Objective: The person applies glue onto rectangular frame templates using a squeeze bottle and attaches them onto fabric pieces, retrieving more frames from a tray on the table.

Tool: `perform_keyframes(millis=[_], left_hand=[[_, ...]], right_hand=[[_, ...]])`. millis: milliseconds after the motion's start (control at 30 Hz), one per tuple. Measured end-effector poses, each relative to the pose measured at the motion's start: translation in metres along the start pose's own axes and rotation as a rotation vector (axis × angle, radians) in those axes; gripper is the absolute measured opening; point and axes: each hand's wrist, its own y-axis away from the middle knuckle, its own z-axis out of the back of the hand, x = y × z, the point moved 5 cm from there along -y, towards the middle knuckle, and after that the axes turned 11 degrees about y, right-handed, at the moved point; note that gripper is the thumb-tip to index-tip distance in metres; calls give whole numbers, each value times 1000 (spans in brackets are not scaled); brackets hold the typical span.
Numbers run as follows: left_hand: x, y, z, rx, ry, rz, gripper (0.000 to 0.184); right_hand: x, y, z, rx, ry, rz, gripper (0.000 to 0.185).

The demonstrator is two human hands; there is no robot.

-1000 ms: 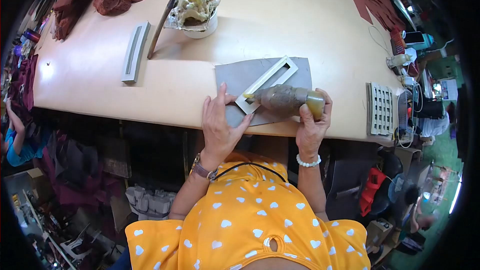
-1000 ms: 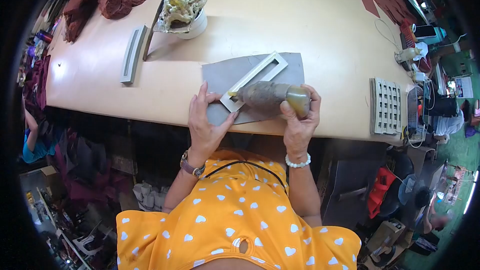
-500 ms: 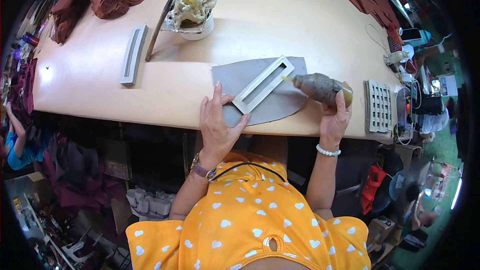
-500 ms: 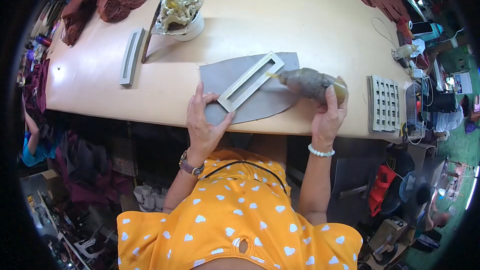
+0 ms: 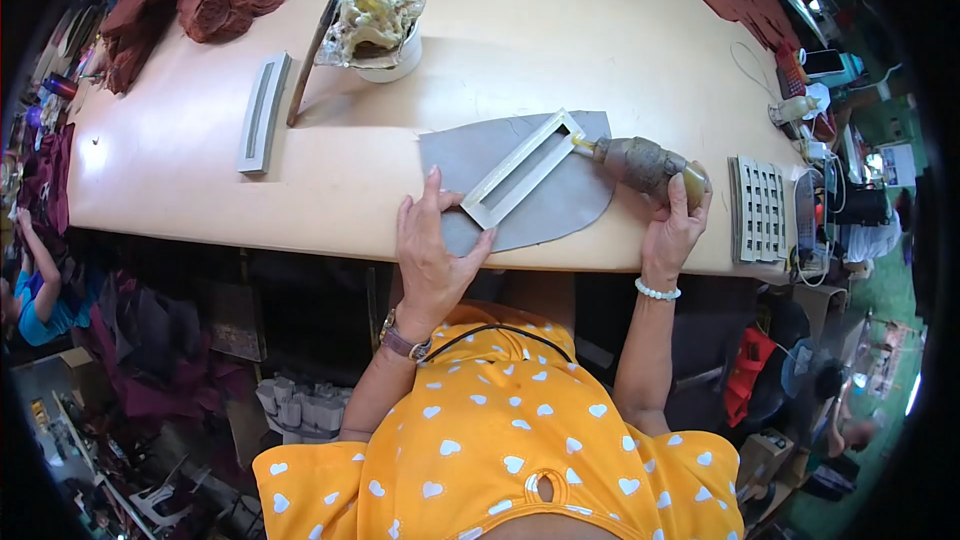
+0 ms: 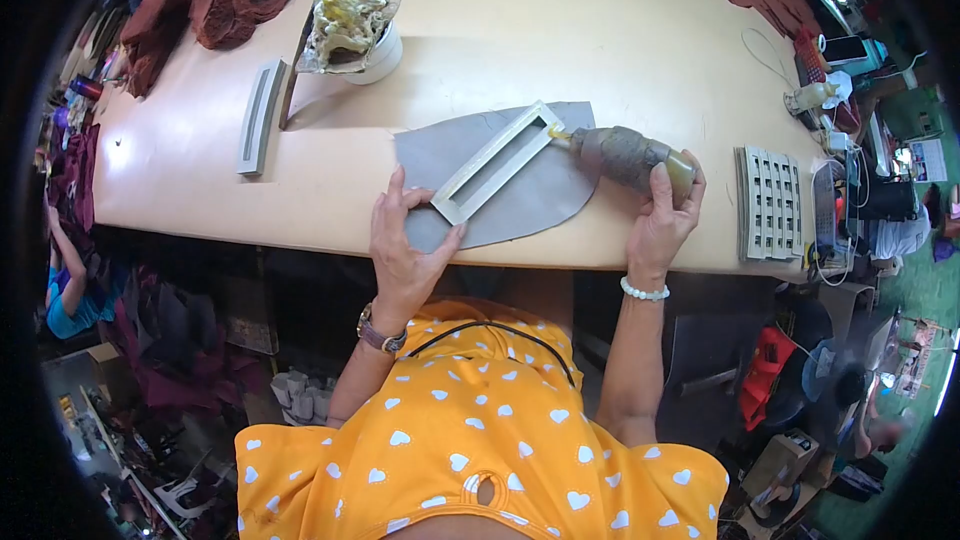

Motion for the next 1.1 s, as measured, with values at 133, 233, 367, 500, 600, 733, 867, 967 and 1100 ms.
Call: perform_keyframes(millis=[133,233,367,500,600,733,867,967,1100], left_hand=[[-6,-3,3,10,30,2,86],[-5,-2,4,11,73,3,77],[0,0,4,1,67,43,64],[6,0,3,-9,117,101,60],[7,0,3,-5,129,109,59],[6,-1,4,-12,149,125,58],[9,0,4,-18,136,95,51],[6,-1,5,-37,66,31,21],[2,-3,6,-4,99,69,38]], right_hand=[[2,24,-9,78,-8,-3,41],[6,46,-20,121,-11,-19,44],[9,70,-27,160,25,-56,46],[9,86,-31,173,9,-81,47],[7,92,-34,172,-20,-129,47],[9,92,-36,241,-26,-209,43],[2,86,-29,300,-228,-473,33],[-2,74,-24,215,-426,-625,35],[7,53,-35,218,-671,-708,40]])
